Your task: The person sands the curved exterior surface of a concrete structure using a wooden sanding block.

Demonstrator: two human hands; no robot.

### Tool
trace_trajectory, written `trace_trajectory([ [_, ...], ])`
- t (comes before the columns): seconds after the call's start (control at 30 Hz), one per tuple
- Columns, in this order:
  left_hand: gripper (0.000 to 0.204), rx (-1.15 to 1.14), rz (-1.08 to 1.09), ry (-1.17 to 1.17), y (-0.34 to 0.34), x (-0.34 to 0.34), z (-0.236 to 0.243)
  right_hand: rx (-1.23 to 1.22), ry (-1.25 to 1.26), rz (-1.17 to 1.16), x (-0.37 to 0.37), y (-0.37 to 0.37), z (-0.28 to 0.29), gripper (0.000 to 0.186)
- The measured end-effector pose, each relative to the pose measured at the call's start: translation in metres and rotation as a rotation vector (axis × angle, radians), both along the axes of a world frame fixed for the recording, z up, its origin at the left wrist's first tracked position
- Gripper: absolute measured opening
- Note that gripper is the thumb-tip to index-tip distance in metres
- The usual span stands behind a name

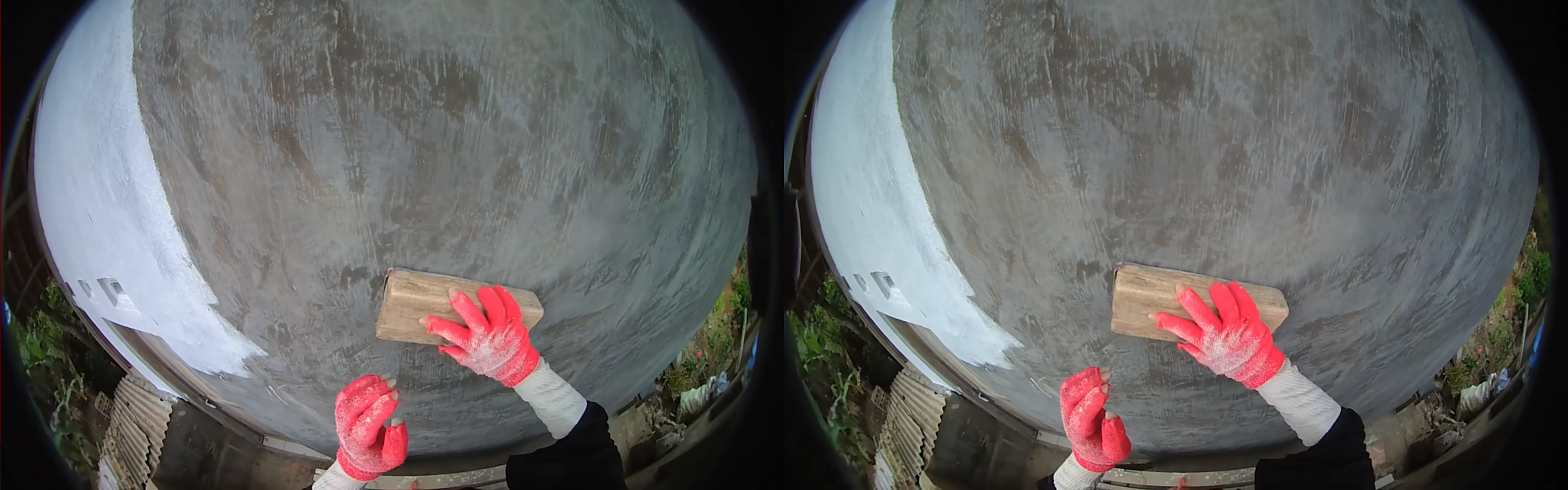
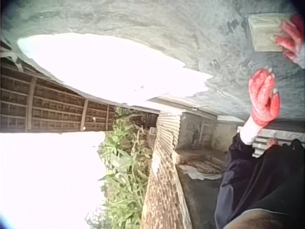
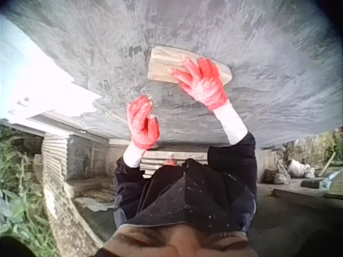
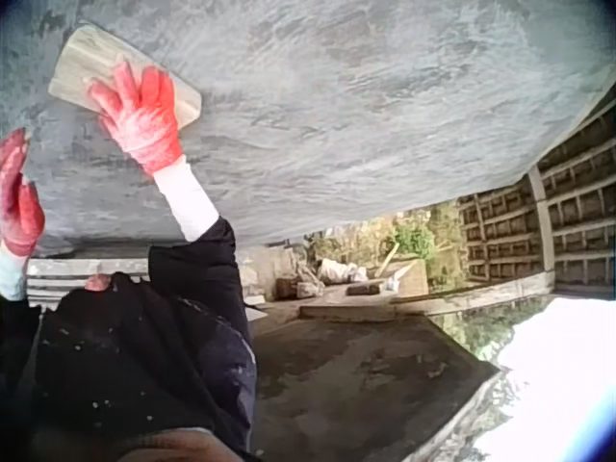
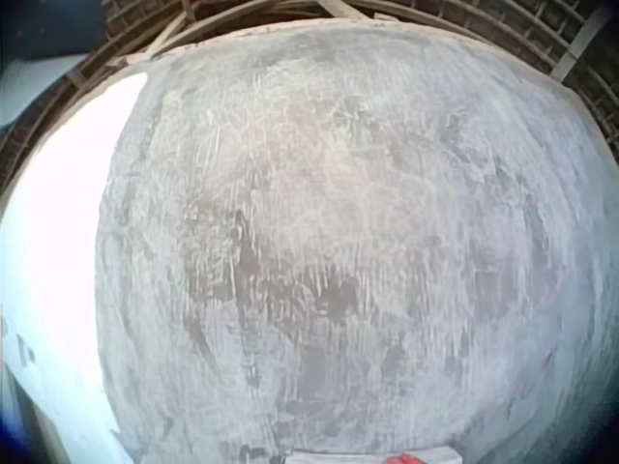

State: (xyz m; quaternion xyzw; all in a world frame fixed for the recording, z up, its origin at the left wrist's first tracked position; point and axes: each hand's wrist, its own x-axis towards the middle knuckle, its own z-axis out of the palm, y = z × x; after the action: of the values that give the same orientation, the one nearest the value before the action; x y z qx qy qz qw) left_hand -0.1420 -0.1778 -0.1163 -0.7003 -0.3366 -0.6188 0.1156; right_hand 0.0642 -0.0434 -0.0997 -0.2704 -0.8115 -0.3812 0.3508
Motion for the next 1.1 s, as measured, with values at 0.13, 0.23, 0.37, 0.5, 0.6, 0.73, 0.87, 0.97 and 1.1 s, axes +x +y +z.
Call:
trace_trajectory([
  [0.13,0.029,0.072,0.063,0.066,-0.013,-0.017,-0.011,-0.034,0.215,-0.038,0.085,0.002,-0.034,0.087],
  [0.23,0.029,0.049,0.158,0.018,-0.016,-0.018,-0.013,0.127,0.711,-0.235,0.087,0.013,0.054,0.098],
  [0.37,0.033,0.028,0.078,-0.044,-0.003,0.013,-0.008,0.151,0.617,-0.169,0.025,0.003,0.107,0.096],
  [0.5,0.038,0.038,-0.006,-0.031,0.001,0.031,0.000,-0.056,-0.005,-0.003,-0.011,-0.003,-0.055,0.071],
  [0.6,0.036,0.051,0.109,-0.051,-0.014,0.016,-0.018,-0.084,0.080,-0.030,0.047,0.000,-0.102,0.072],
  [0.73,0.026,0.041,0.275,-0.083,-0.026,0.007,-0.035,0.074,0.621,-0.161,0.070,0.006,0.013,0.092],
  [0.87,0.027,0.104,0.185,-0.101,-0.013,0.013,-0.028,0.069,0.541,-0.089,-0.011,-0.006,0.085,0.092],
  [0.97,0.023,0.024,0.083,-0.055,-0.005,0.016,-0.016,-0.096,-0.096,0.054,-0.058,-0.003,-0.018,0.058],
  [1.1,0.037,-0.055,-0.005,0.050,-0.018,-0.020,-0.023,-0.061,0.059,-0.009,-0.014,-0.001,-0.057,0.065],
])
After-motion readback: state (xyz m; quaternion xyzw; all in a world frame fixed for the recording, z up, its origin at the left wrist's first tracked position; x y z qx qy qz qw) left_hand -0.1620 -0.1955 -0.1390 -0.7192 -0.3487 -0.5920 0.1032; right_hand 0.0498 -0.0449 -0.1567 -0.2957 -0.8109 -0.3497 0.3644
